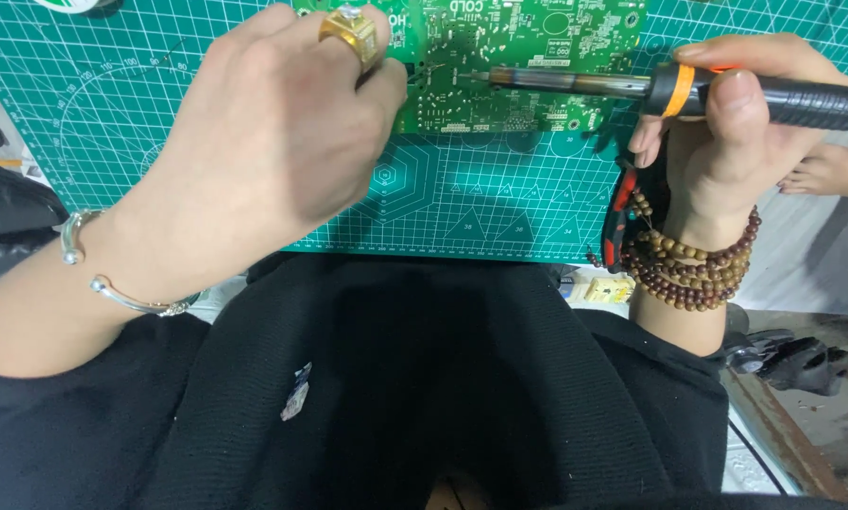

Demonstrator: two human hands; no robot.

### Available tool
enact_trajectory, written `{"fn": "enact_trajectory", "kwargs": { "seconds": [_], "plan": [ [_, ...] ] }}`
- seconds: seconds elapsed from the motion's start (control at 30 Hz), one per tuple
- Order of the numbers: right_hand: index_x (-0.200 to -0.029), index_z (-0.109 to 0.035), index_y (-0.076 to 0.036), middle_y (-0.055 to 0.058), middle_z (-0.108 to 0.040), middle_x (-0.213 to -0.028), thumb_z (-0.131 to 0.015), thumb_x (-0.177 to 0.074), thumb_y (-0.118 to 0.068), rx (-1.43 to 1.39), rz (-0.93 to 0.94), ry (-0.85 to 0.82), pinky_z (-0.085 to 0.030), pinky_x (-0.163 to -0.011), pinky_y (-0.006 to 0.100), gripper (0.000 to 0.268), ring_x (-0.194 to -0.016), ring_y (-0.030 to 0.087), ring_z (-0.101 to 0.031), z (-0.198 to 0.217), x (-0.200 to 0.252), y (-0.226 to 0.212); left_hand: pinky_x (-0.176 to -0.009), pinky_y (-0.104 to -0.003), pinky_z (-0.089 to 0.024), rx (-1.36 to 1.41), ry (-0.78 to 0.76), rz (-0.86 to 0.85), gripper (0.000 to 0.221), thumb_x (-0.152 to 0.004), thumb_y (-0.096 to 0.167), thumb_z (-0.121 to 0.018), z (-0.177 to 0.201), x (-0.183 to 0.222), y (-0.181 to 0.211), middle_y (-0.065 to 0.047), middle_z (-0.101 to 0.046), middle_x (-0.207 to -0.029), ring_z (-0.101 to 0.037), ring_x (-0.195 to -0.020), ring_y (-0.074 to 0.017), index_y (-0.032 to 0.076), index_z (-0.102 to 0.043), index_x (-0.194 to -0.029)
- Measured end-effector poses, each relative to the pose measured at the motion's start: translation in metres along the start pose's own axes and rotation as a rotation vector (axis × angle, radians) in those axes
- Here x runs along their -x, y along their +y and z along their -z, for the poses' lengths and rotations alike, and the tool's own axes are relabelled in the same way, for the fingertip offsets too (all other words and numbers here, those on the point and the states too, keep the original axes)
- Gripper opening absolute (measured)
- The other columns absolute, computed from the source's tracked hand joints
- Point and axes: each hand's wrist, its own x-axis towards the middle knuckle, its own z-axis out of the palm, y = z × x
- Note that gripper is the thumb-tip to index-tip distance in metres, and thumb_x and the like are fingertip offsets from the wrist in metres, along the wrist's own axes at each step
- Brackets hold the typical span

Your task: Soldering and desoldering electronic components on a printed circuit board using a soldering iron.

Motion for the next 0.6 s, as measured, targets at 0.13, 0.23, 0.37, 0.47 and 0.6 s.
{"fn": "enact_trajectory", "kwargs": {
  "seconds": [0.13, 0.23, 0.37, 0.47, 0.6],
  "plan": [
    [-0.114, -0.051, 0.010, 0.023, -0.055, -0.082, -0.048, -0.111, -0.029, 0.005, 0.040, -0.013, -0.046, -0.049, 0.032, 0.039, -0.056, 0.028, -0.058, 0.0009, -0.0021, 0.0038, -0.072, -0.028, -0.041, 0.073, 0.002, 0.017, 0.009, -0.101, 0.008, -0.069, 0.0050, -0.0026, 0.0026, -0.006, -0.051, -0.085, -0.043, -0.070, -0.0178, 0.002, -0.073, -0.108],
    [-0.115, -0.049, 0.009, 0.025, -0.055, -0.085, -0.047, -0.112, -0.025, -0.022, 0.035, -0.027, -0.045, -0.049, 0.032, 0.035, -0.055, 0.028, -0.056, -0.0010, -0.0029, 0.0021, -0.071, -0.028, -0.040, 0.081, -0.006, 0.021, 0.012, -0.101, 0.007, -0.068, 0.0057, -0.0026, 0.0032, -0.006, -0.051, -0.085, -0.041, -0.069, -0.0170, 0.001, -0.073, -0.110],
    [-0.114, -0.047, 0.009, 0.025, -0.055, -0.083, -0.048, -0.111, -0.025, -0.056, 0.008, -0.018, -0.046, -0.048, 0.031, 0.034, -0.054, 0.027, -0.056, -0.0032, -0.0037, 0.0016, -0.070, -0.026, -0.039, 0.083, 0.004, 0.018, 0.018, -0.102, 0.010, -0.069, 0.0062, -0.0031, 0.0029, -0.006, -0.054, -0.088, -0.042, -0.069, -0.0157, 0.001, -0.076, -0.116],
    [-0.115, -0.047, 0.008, 0.024, -0.055, -0.081, -0.047, -0.111, -0.025, -0.059, 0.018, -0.035, -0.046, -0.048, 0.031, 0.033, -0.054, 0.026, -0.057, -0.0027, -0.0058, 0.0026, -0.071, -0.028, -0.040, 0.138, 0.003, 0.026, 0.012, -0.102, 0.009, -0.069, 0.0072, -0.0035, 0.0015, -0.006, -0.052, -0.091, -0.044, -0.073, -0.0173, 0.001, -0.074, -0.110],
    [-0.114, -0.047, 0.008, 0.023, -0.055, -0.080, -0.047, -0.111, -0.024, -0.058, 0.018, -0.036, -0.046, -0.048, 0.030, 0.033, -0.054, 0.026, -0.057, 0.0001, -0.0034, 0.0034, -0.073, -0.029, -0.040, 0.177, 0.004, 0.030, 0.007, -0.101, 0.007, -0.069, 0.0062, -0.0030, 0.0017, -0.006, -0.050, -0.091, -0.044, -0.076, -0.0181, 0.002, -0.071, -0.106]
  ]
}}
